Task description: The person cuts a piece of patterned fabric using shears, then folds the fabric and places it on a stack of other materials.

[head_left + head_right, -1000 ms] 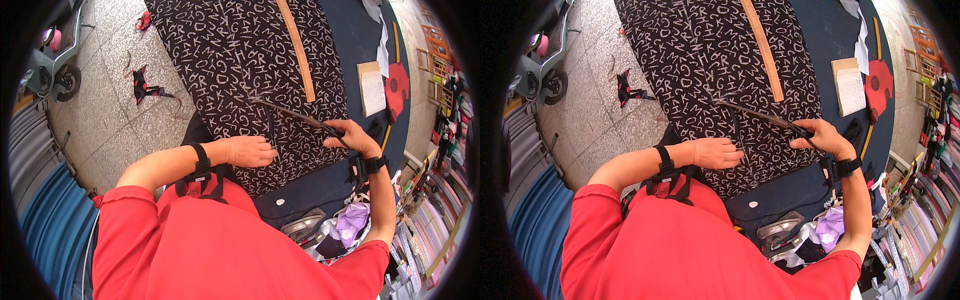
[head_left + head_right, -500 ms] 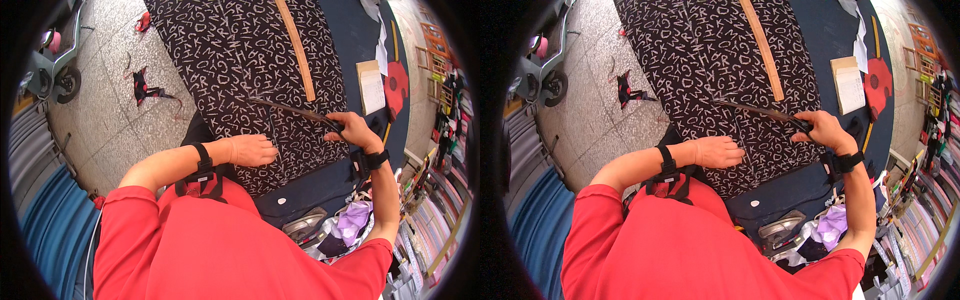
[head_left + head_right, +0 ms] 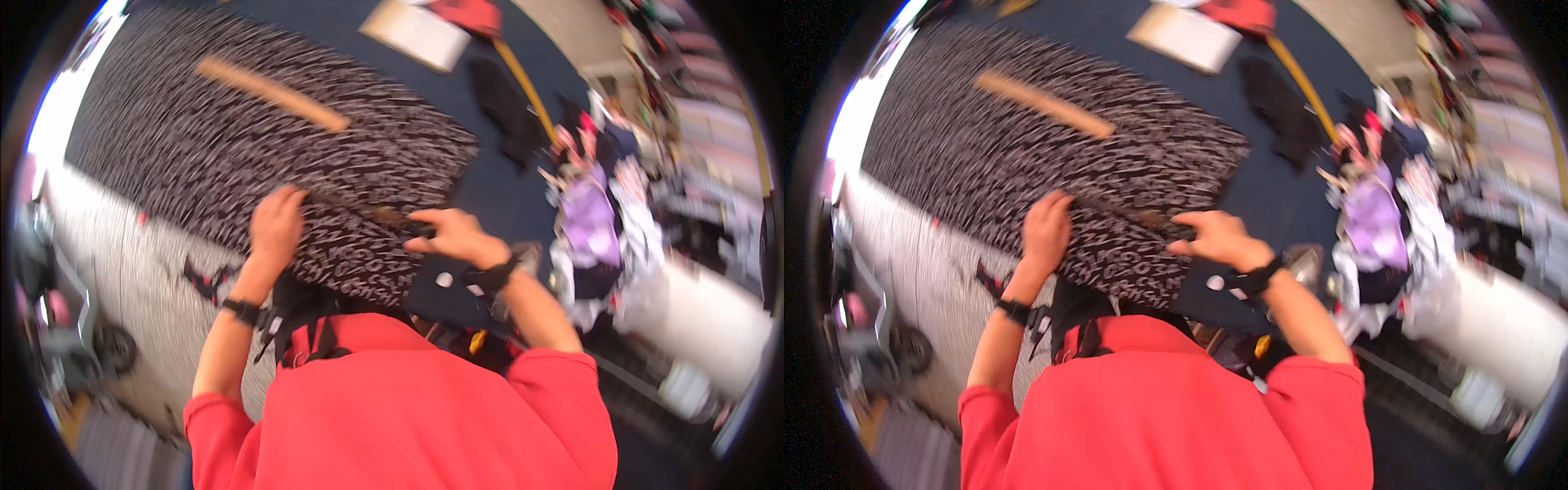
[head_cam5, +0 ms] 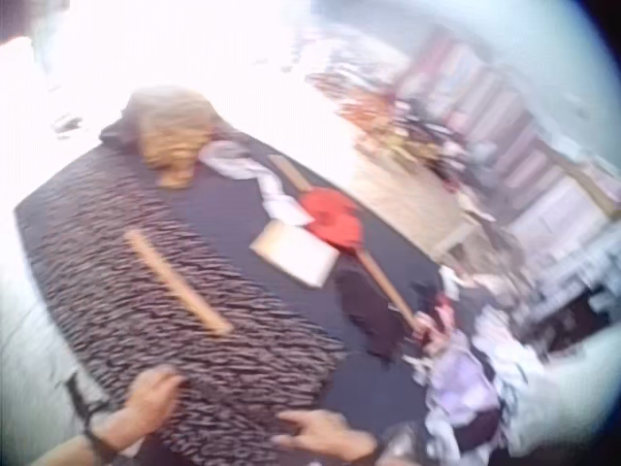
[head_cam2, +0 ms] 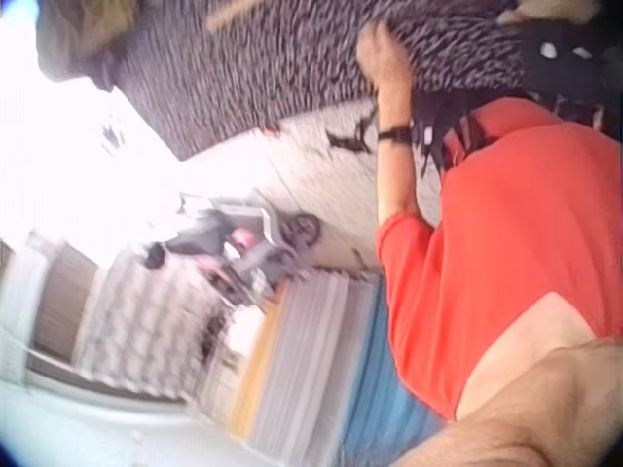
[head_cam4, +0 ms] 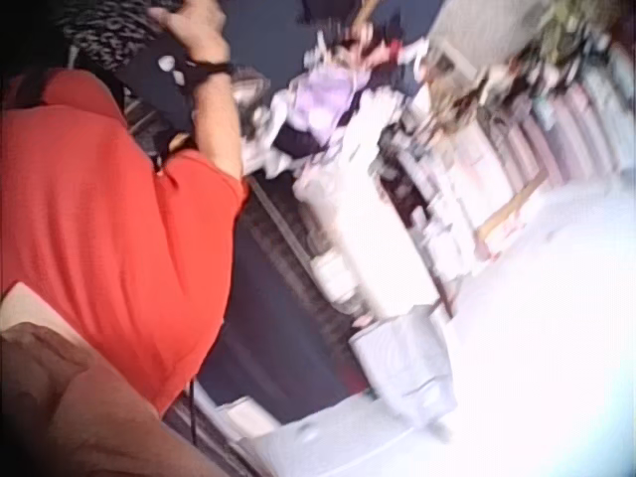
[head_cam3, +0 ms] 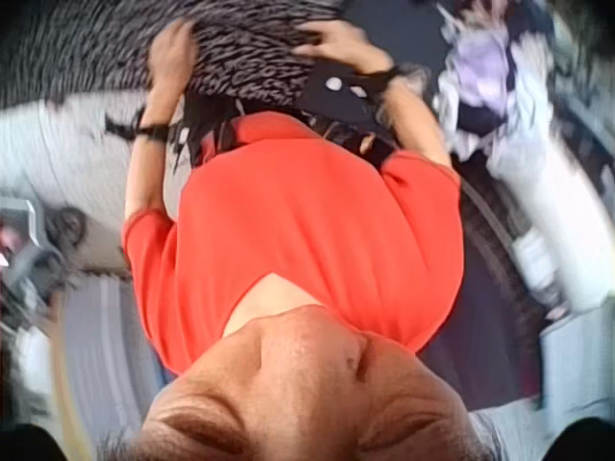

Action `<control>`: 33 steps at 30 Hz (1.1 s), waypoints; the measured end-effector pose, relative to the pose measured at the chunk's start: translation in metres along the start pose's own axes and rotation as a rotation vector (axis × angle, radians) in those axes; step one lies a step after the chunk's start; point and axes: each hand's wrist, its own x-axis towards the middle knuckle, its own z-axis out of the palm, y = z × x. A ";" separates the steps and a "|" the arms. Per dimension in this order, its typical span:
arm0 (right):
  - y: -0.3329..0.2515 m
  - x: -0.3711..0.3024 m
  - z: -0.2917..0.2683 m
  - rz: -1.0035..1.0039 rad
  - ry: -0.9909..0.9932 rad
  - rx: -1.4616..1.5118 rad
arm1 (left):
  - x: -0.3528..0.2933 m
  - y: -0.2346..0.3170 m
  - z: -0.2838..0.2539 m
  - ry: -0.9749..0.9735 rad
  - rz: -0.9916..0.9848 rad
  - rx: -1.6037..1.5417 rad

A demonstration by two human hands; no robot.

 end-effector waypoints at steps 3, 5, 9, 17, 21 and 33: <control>0.013 -0.041 0.037 0.060 0.116 0.208 | 0.017 -0.001 0.008 -0.085 0.000 -0.021; 0.022 -0.071 0.069 0.140 0.173 0.432 | 0.028 -0.001 0.011 -0.123 0.048 -0.030; 0.030 -0.122 0.143 0.186 0.263 0.788 | 0.049 0.007 0.011 -0.262 0.147 -0.051; -0.039 -0.134 0.214 0.258 0.455 1.294 | 0.068 -0.002 -0.006 -0.444 0.289 -0.166; -0.084 -0.131 0.208 0.320 0.540 1.356 | 0.057 -0.024 -0.035 -0.484 0.457 -0.206; -0.162 -0.096 0.235 0.350 0.534 1.479 | 0.027 -0.089 -0.086 -0.640 0.471 -0.318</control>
